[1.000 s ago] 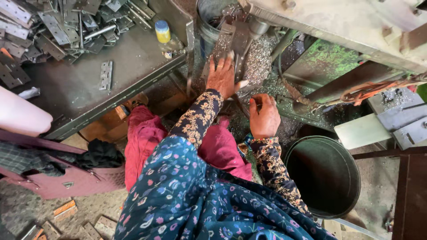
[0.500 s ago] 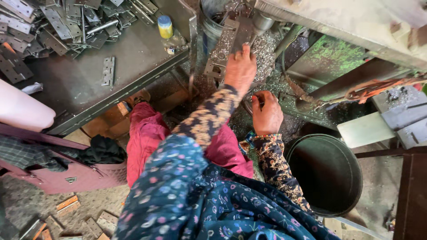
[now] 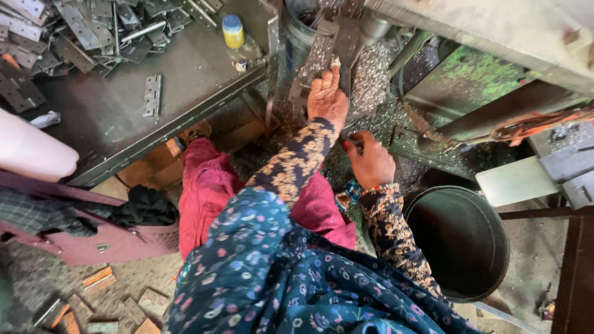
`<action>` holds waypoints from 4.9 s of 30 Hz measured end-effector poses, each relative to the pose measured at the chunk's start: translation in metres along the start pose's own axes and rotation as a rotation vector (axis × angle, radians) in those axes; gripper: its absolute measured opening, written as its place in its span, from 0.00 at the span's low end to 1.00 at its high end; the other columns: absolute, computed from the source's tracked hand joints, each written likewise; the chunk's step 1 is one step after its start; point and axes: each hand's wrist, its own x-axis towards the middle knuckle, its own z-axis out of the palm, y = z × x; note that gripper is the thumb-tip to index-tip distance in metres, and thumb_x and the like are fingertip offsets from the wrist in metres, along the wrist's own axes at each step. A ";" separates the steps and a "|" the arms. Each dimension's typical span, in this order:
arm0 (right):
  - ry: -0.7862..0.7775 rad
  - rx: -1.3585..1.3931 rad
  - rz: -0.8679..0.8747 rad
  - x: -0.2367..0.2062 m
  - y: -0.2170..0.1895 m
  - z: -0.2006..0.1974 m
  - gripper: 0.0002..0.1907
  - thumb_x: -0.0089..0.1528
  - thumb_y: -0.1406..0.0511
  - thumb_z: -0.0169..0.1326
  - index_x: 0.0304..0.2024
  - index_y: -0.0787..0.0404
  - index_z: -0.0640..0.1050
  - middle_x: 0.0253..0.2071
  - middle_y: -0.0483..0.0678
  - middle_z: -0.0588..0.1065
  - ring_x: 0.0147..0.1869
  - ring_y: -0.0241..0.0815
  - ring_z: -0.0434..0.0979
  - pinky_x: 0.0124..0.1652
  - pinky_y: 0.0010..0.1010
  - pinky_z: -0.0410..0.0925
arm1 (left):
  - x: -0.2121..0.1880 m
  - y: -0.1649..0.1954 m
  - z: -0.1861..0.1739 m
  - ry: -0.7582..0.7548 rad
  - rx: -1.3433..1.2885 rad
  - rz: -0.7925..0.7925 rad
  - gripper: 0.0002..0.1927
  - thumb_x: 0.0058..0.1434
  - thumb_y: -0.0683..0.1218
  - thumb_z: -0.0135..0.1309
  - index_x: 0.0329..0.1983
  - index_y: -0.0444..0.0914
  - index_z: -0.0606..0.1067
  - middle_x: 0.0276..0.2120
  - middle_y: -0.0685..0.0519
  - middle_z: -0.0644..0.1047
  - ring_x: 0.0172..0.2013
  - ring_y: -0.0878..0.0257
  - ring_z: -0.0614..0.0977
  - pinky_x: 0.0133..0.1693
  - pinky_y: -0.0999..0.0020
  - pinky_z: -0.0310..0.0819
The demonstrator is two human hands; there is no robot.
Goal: The person sits at a bench grinding machine and deburrs small metal hinge plates one at a time, holding each piece against the spinning grinding wheel, then placing the finished piece on the table with a pile of completed parts.
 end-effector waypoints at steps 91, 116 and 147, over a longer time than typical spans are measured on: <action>0.430 0.106 -0.286 -0.005 0.031 0.014 0.11 0.69 0.59 0.57 0.48 0.58 0.78 0.45 0.52 0.78 0.48 0.54 0.80 0.46 0.44 0.72 | -0.065 -0.303 -0.015 -0.230 0.415 -0.801 0.20 0.56 0.49 0.46 0.48 0.38 0.77 0.50 0.42 0.76 0.52 0.40 0.75 0.48 0.31 0.65; 0.215 0.257 -0.252 -0.002 0.016 0.007 0.25 0.65 0.60 0.57 0.64 0.54 0.72 0.43 0.48 0.82 0.42 0.49 0.83 0.41 0.41 0.72 | -0.064 -0.046 -0.059 0.373 -1.193 -0.221 0.13 0.60 0.46 0.56 0.47 0.39 0.79 0.40 0.41 0.82 0.43 0.46 0.85 0.45 0.55 0.81; 0.081 0.185 -0.037 -0.004 0.029 0.024 0.22 0.64 0.55 0.55 0.59 0.52 0.75 0.43 0.55 0.82 0.48 0.58 0.82 0.46 0.48 0.71 | -0.028 -0.007 -0.026 -0.223 -0.205 -0.049 0.17 0.64 0.48 0.51 0.48 0.34 0.81 0.73 0.48 0.61 0.68 0.52 0.63 0.57 0.56 0.61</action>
